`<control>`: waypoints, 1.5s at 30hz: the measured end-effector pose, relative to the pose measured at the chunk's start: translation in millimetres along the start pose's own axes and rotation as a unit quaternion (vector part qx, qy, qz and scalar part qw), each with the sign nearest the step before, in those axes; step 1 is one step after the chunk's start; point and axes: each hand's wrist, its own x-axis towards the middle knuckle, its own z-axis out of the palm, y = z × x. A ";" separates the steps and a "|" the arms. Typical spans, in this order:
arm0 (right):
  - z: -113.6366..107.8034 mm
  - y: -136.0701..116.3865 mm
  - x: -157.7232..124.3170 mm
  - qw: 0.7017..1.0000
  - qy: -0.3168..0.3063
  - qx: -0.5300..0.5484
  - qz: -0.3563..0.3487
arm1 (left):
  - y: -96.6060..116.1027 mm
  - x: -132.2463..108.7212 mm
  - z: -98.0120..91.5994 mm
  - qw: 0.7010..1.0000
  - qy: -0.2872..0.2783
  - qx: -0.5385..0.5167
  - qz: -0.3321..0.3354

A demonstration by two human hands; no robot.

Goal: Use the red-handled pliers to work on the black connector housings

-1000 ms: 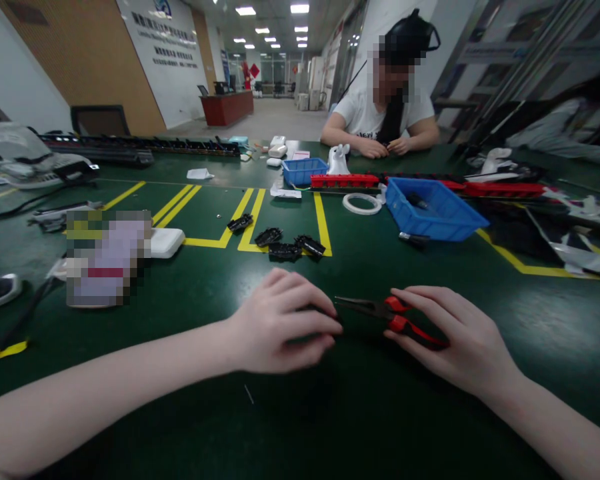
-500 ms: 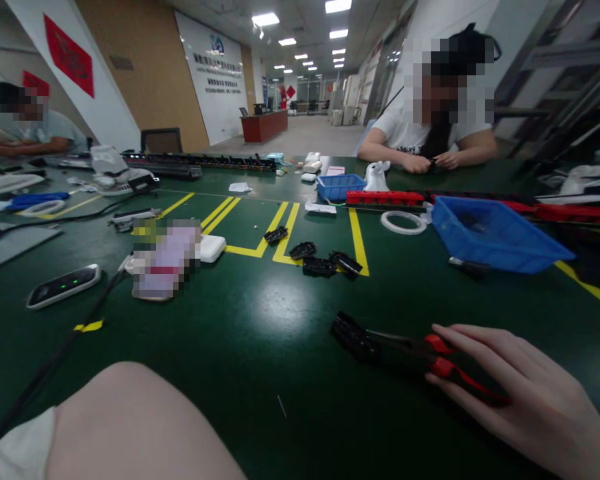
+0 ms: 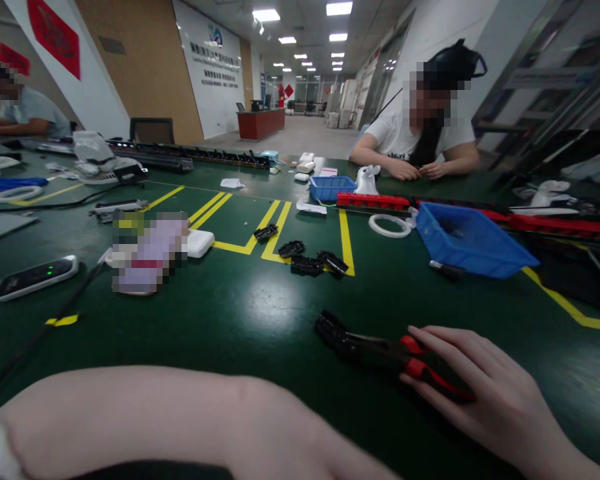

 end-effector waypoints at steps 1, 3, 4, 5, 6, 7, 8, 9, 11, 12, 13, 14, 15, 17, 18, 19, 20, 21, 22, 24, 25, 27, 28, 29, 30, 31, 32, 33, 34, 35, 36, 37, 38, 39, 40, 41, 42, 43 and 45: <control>-0.6 -0.6 1.0 1.000 0.003 0.000 0.001 | -13.9 2.9 0.8 1.000 -0.001 -0.017 0.004; -2.1 -1.8 3.6 1.000 0.010 0.002 0.003 | -45.1 8.5 0.8 0.998 0.005 -0.055 0.011; -3.0 -2.3 4.9 1.000 0.012 0.003 0.004 | -60.4 10.7 0.2 0.997 0.013 -0.072 0.012; -3.9 -2.7 5.9 1.000 0.011 0.005 0.005 | -74.2 12.3 -0.5 0.996 0.025 -0.086 0.003; -4.7 -3.0 6.7 1.000 0.007 0.009 0.008 | -85.6 13.0 -0.8 0.995 0.020 -0.092 -0.045; -5.4 -3.1 7.1 1.000 0.002 0.013 0.010 | -94.1 12.9 -0.4 0.991 0.010 -0.102 -0.081; -5.8 -3.0 7.1 1.000 -0.003 0.017 0.012 | -99.7 12.0 0.9 0.989 -0.025 -0.112 -0.099; -6.0 -2.9 6.9 1.000 -0.006 0.021 0.012 | -102.6 10.5 3.2 0.985 -0.057 -0.119 -0.114; -5.6 -2.5 6.0 1.000 -0.009 0.026 0.013 | -102.5 6.9 10.4 0.978 -0.109 -0.127 -0.124; -5.2 -2.3 5.4 1.000 -0.009 0.027 0.013 | -100.7 5.3 14.9 0.976 -0.126 -0.128 -0.122; -4.8 -2.0 4.9 1.000 -0.008 0.026 0.012 | -98.6 3.9 19.6 0.975 -0.136 -0.127 -0.119; -4.3 -1.6 4.4 1.000 -0.006 0.023 0.013 | -96.6 2.8 24.1 0.975 -0.143 -0.125 -0.114; -3.9 -1.3 4.1 1.000 -0.005 0.019 0.013 | -95.0 2.1 28.3 0.975 -0.147 -0.122 -0.110; -3.4 -0.8 3.6 1.000 -0.003 0.009 0.014 | -93.6 1.3 34.4 0.975 -0.148 -0.119 -0.111; -3.2 -0.6 3.3 1.000 -0.002 0.006 0.016 | -93.6 1.2 36.2 0.975 -0.146 -0.118 -0.116; -3.1 -0.4 3.1 1.000 -0.002 0.005 0.018 | -93.8 1.2 37.2 0.975 -0.143 -0.119 -0.121; -2.9 -0.2 2.9 1.000 -0.001 0.004 0.021 | -94.2 1.3 37.5 0.975 -0.140 -0.120 -0.126; -2.7 -0.2 2.8 1.000 0.001 0.004 0.024 | -94.5 1.7 37.2 0.974 -0.139 -0.120 -0.131; -2.5 -0.2 2.7 1.000 0.003 0.003 0.029 | -94.7 2.1 36.5 0.973 -0.140 -0.120 -0.137; -2.1 -0.4 3.1 0.999 0.001 -0.001 0.032 | -94.6 3.4 34.4 0.969 -0.154 -0.118 -0.150; -1.9 -0.5 3.6 1.000 0.000 -0.002 0.030 | -94.3 4.0 33.4 0.967 -0.164 -0.118 -0.157; -1.8 -0.9 4.9 1.000 -0.002 -0.007 0.021 | -93.8 5.1 31.9 0.962 -0.182 -0.118 -0.166; -1.8 -1.2 5.6 1.000 -0.002 -0.011 0.013 | -93.6 5.3 31.5 0.961 -0.187 -0.118 -0.167; -1.9 -1.5 6.3 1.000 -0.001 -0.017 0.005 | -93.5 5.4 31.3 0.961 -0.190 -0.118 -0.166; -2.0 -1.8 6.9 1.000 -0.002 -0.024 -0.004 | -93.4 5.4 31.2 0.961 -0.191 -0.119 -0.164; -2.2 -2.1 7.4 0.999 -0.004 -0.031 -0.012 | -93.4 5.2 31.3 0.961 -0.191 -0.120 -0.162; -2.4 -2.5 7.8 0.999 -0.007 -0.036 -0.018 | -93.4 5.0 31.5 0.961 -0.191 -0.121 -0.161; -2.6 -3.0 8.1 0.999 -0.010 -0.039 -0.023 | -93.4 4.8 31.7 0.961 -0.191 -0.121 -0.158; -2.7 -3.4 8.3 0.999 -0.011 -0.041 -0.025 | -93.4 4.6 31.8 0.962 -0.191 -0.121 -0.155; -2.9 -3.9 8.6 0.999 -0.011 -0.042 -0.024 | -93.4 4.5 32.0 0.963 -0.190 -0.119 -0.151; -2.9 -4.3 8.8 0.999 -0.010 -0.044 -0.024 | -93.4 4.5 32.0 0.964 -0.188 -0.115 -0.146; -3.0 -4.7 9.1 0.999 -0.008 -0.045 -0.024 | -93.3 4.5 32.1 0.966 -0.186 -0.111 -0.142; -2.9 -5.1 9.5 0.999 -0.008 -0.048 -0.025 | -93.3 4.5 32.1 0.967 -0.185 -0.108 -0.138; -2.9 -5.4 9.8 0.998 -0.007 -0.051 -0.027 | -93.2 4.5 32.1 0.968 -0.184 -0.105 -0.135; -2.8 -5.7 10.1 0.998 -0.008 -0.054 -0.030 | -93.2 4.4 32.0 0.968 -0.184 -0.103 -0.134; -2.6 -5.9 10.4 0.998 -0.011 -0.058 -0.033 | -93.1 4.3 32.0 0.968 -0.184 -0.102 -0.135; -2.5 -6.1 10.5 0.997 -0.013 -0.063 -0.036 | -93.1 4.1 31.9 0.968 -0.185 -0.103 -0.135; -2.4 -6.2 10.5 0.997 -0.016 -0.067 -0.038 | -93.0 3.9 31.8 0.968 -0.186 -0.104 -0.135; -2.2 -6.4 10.1 0.997 -0.019 -0.070 -0.039 | -93.0 3.7 31.5 0.968 -0.185 -0.105 -0.132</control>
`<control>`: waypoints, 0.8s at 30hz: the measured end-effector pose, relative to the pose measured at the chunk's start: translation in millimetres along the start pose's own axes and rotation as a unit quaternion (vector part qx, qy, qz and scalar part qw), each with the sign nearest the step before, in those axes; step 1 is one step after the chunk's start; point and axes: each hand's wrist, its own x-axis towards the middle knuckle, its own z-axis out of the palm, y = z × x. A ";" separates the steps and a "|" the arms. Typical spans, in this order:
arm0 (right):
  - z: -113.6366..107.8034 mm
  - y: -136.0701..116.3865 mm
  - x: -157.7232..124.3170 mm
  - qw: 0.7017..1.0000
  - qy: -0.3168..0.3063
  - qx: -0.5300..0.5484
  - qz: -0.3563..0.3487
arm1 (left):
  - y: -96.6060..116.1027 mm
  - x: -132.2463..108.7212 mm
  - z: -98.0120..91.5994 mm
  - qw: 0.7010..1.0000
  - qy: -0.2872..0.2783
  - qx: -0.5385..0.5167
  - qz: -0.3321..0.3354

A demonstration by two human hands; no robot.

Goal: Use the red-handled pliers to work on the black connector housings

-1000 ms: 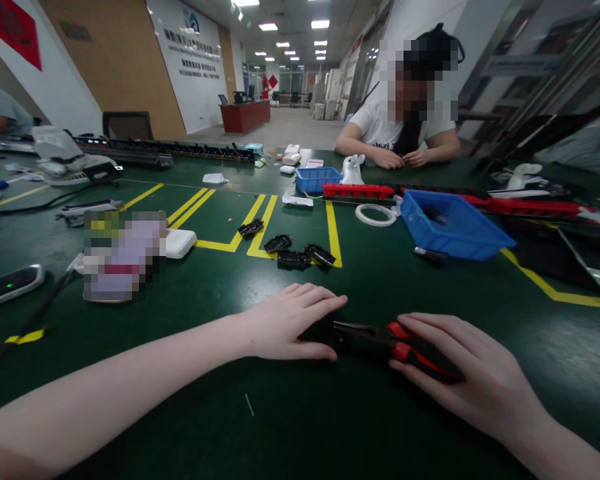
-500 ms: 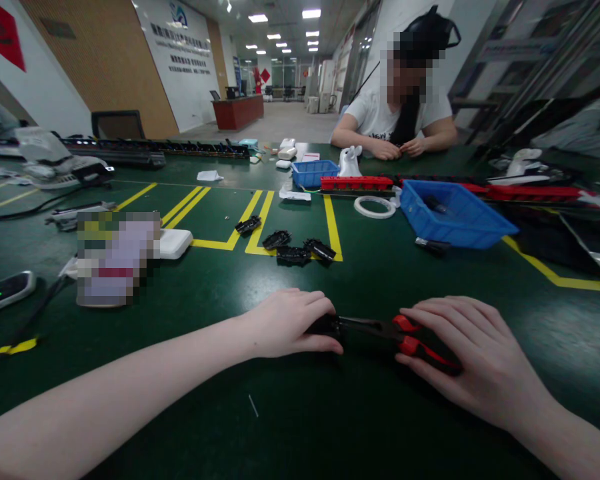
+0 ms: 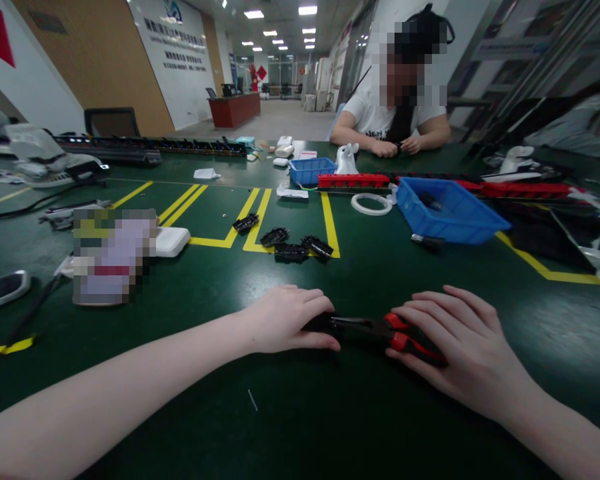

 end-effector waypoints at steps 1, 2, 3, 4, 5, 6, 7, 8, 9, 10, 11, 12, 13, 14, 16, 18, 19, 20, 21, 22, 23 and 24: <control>0.1 -0.1 -0.3 1.000 -0.002 0.000 0.001 | 0.0 -0.1 -0.1 1.000 0.000 0.000 0.002; 0.3 -0.2 -0.7 1.000 -0.002 0.002 0.002 | -0.1 -0.1 -0.3 1.000 -0.001 0.001 0.004; 0.5 -0.4 -1.0 1.000 -0.002 0.003 0.004 | -0.1 -0.1 -0.5 1.000 -0.002 0.001 0.005; 0.7 -0.6 -1.3 1.000 -0.001 0.004 0.007 | -0.3 0.1 -0.6 1.000 -0.002 0.002 0.004; 1.0 -0.8 -1.5 1.000 0.000 0.005 0.009 | -0.5 0.3 -0.6 1.000 -0.004 0.002 0.003; 1.1 -1.2 -1.5 1.000 0.001 0.005 0.012 | -0.8 0.5 -0.6 1.000 -0.006 0.002 0.002; 1.2 -1.5 -1.5 1.000 0.002 0.005 0.013 | -1.1 0.7 -0.5 1.000 -0.007 0.001 0.002; 1.2 -2.0 -1.2 1.000 0.002 0.004 0.014 | -1.5 0.8 -0.3 1.000 -0.009 0.000 0.003; 1.1 -2.5 -0.8 1.000 0.001 0.002 0.015 | -1.8 0.9 -0.2 1.000 -0.011 -0.002 0.004; 0.7 -3.0 -0.4 1.000 0.001 -0.001 0.015 | -2.1 1.0 0.0 1.000 -0.012 -0.004 0.004; 0.2 -3.6 0.2 1.000 0.002 -0.003 0.014 | -2.3 1.0 0.1 1.000 -0.014 -0.007 0.004; -0.4 -4.2 0.8 1.000 0.002 -0.005 0.014 | -2.3 1.0 0.2 1.000 -0.015 -0.010 0.004; -1.1 -4.7 1.3 1.000 0.002 -0.006 0.015 | -2.2 0.9 0.3 1.000 -0.016 -0.012 0.003; -1.8 -5.3 1.7 1.000 0.001 -0.005 0.015 | -2.0 0.8 0.4 1.000 -0.016 -0.014 0.003; -2.9 -6.1 2.1 1.000 -0.001 0.003 0.018 | -1.4 0.5 0.8 1.000 -0.014 -0.014 -0.001; -3.2 -6.6 1.6 1.000 -0.007 0.014 0.023 | -0.8 0.1 1.6 1.000 -0.008 -0.013 -0.008; -3.1 -6.7 1.2 0.999 -0.010 0.019 0.027 | -0.6 -0.1 2.1 1.000 -0.005 -0.013 -0.011; -2.8 -6.7 0.7 0.999 -0.013 0.025 0.031 | -0.5 -0.2 2.7 1.000 0.000 -0.011 -0.012; -2.3 -6.7 0.2 0.999 -0.015 0.030 0.035 | -0.5 -0.4 3.3 1.000 0.004 -0.008 -0.013; -1.8 -6.7 -0.3 0.999 -0.016 0.036 0.038 | -0.5 -0.6 3.7 1.000 0.009 -0.004 -0.012; -1.3 -6.7 -0.7 0.998 -0.016 0.040 0.040 | -0.5 -0.8 4.0 1.000 0.013 0.000 -0.011; -0.7 -6.7 -1.1 0.998 -0.014 0.043 0.041 | -0.4 -1.0 4.2 1.000 0.016 0.004 -0.010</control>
